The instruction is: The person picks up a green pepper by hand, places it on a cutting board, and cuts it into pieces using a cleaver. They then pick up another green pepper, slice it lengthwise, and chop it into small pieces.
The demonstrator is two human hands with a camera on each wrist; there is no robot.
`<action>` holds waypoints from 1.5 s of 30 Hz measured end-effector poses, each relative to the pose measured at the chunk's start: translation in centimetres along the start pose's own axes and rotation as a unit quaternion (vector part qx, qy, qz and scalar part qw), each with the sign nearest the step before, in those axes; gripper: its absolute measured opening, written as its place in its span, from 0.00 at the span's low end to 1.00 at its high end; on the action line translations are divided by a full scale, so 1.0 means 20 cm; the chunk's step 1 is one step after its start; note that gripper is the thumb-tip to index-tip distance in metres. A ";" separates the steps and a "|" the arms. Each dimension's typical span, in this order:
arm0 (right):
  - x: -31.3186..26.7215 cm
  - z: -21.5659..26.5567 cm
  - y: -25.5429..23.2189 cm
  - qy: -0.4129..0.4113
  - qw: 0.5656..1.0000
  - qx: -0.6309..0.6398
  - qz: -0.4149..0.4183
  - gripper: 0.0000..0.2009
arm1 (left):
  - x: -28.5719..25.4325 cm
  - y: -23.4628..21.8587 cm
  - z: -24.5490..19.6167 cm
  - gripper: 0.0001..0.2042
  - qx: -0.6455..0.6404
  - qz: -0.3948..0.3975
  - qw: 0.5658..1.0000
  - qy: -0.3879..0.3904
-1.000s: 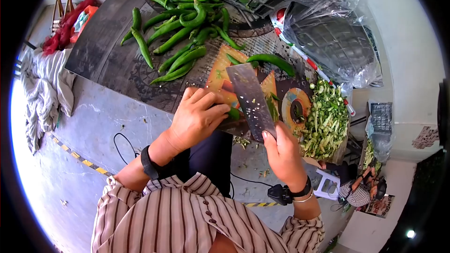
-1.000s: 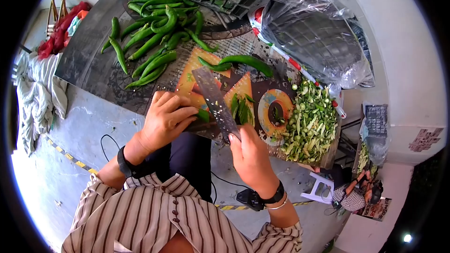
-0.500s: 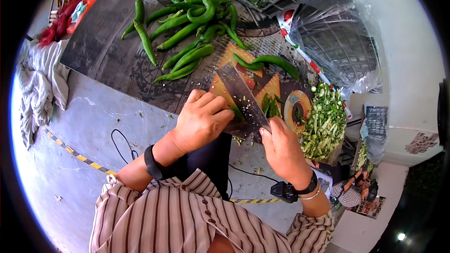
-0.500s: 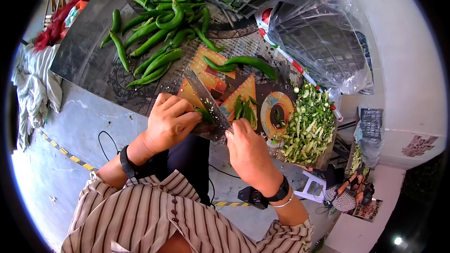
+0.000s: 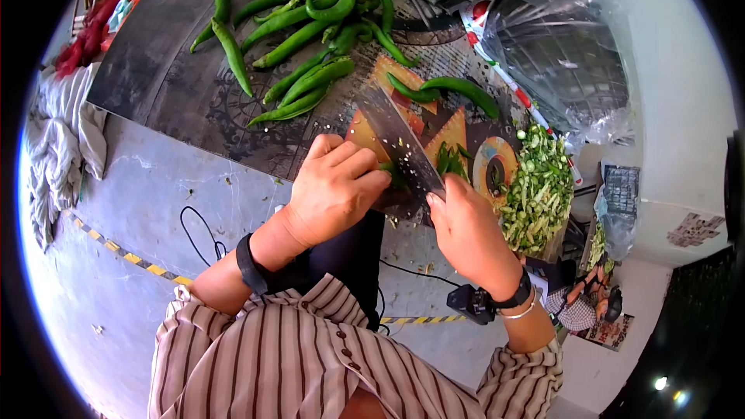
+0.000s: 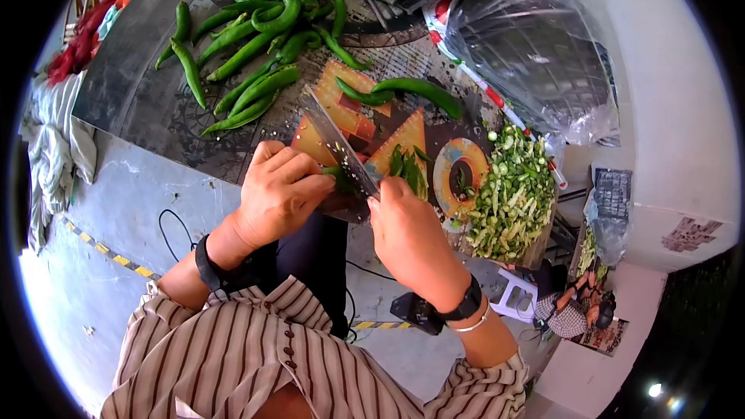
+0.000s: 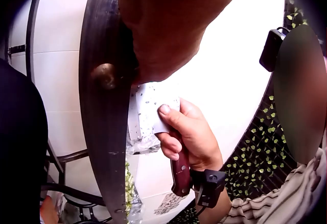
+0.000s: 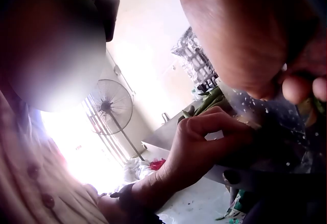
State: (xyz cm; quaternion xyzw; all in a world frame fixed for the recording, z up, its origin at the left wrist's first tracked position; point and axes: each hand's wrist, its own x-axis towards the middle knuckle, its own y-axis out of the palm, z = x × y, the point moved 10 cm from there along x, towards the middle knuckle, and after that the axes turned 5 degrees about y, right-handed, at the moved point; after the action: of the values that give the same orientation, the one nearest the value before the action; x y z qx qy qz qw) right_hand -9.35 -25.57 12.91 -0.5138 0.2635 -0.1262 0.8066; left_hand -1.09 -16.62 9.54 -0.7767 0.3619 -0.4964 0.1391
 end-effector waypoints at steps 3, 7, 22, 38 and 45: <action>0.00 0.01 0.00 -0.016 1.000 -0.005 -0.012 0.08 | 0.00 -0.01 0.00 0.09 -0.004 -0.008 1.000 0.001; 0.00 0.01 -0.01 -0.032 0.999 -0.006 -0.017 0.09 | 0.01 -0.03 -0.02 0.08 0.003 -0.020 1.000 0.014; 0.01 0.01 0.00 -0.060 0.997 -0.011 -0.049 0.08 | 0.01 -0.05 -0.03 0.06 0.004 -0.041 0.999 0.014; -0.03 -0.02 -0.09 -0.039 0.991 0.058 -0.116 0.07 | 0.00 -0.03 -0.02 0.06 0.003 -0.024 1.000 0.009; -0.05 -0.01 -0.03 -0.024 0.998 0.032 -0.046 0.09 | 0.00 -0.03 0.00 0.07 -0.005 -0.038 0.999 0.002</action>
State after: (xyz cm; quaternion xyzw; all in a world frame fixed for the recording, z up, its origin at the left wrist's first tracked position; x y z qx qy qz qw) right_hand -10.26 -25.60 13.65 -0.5026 0.2158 -0.1594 0.8218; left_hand -0.92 -16.14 9.87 -0.7897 0.3346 -0.5010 0.1158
